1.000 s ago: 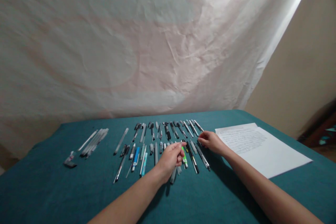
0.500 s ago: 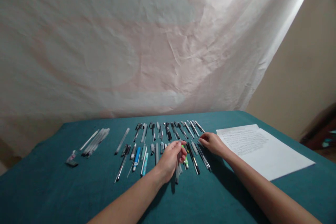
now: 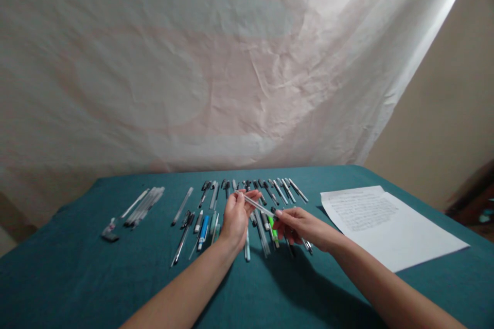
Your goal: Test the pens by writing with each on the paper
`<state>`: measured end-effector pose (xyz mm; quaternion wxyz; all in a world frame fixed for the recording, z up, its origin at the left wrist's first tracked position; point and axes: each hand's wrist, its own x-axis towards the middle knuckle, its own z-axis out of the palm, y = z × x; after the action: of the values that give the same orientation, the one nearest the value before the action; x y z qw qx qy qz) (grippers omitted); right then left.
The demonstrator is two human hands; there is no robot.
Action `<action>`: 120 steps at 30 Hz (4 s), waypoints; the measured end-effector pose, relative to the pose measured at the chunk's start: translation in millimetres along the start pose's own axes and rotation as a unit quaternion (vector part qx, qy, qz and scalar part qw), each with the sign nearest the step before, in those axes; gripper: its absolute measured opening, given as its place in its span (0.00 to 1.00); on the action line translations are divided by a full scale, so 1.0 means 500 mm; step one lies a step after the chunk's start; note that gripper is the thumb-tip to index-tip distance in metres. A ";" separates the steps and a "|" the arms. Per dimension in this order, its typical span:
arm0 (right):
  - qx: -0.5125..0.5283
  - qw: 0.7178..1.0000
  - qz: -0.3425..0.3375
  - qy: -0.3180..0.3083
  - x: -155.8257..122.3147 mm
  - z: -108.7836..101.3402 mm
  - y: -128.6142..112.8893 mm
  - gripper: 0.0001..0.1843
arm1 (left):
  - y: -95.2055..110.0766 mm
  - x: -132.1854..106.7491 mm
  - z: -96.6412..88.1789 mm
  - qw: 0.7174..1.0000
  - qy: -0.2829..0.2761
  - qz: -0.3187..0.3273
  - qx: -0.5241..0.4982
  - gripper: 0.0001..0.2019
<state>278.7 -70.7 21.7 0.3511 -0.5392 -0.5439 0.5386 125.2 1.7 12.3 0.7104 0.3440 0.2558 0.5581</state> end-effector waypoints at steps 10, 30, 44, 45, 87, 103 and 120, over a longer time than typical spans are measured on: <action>0.039 0.996 -0.045 0.068 0.020 -0.013 0.026 0.24 | -0.022 -0.026 0.010 0.994 -0.095 -0.056 -0.014 0.07; -0.071 0.983 -0.109 0.128 0.023 -0.015 0.021 0.21 | -0.029 -0.019 0.001 0.997 -0.057 -0.056 -0.004 0.07; -0.051 0.991 -0.068 0.107 0.026 -0.018 0.027 0.26 | -0.034 -0.015 -0.006 0.997 -0.061 -0.049 0.004 0.07; -0.051 0.991 -0.063 0.104 0.026 -0.018 0.026 0.27 | -0.034 -0.015 -0.006 0.997 -0.061 -0.049 0.003 0.07; -0.121 0.965 -0.129 0.191 0.026 -0.015 0.029 0.17 | -0.039 -0.015 -0.007 0.998 -0.031 -0.061 -0.017 0.04; -0.169 0.965 -0.109 0.171 0.015 -0.054 0.021 0.14 | -0.044 -0.007 -0.015 0.998 0.000 -0.061 -0.018 0.01; -0.516 0.835 0.071 0.178 0.023 -0.147 0.092 0.09 | -0.046 -0.002 -0.020 0.997 0.014 -0.069 -0.018 0.02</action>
<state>357.2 -51.9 -12.4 0.0738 -0.7661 -0.6309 0.0981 131.8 -0.6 -11.6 0.7498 0.3046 0.2783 0.5172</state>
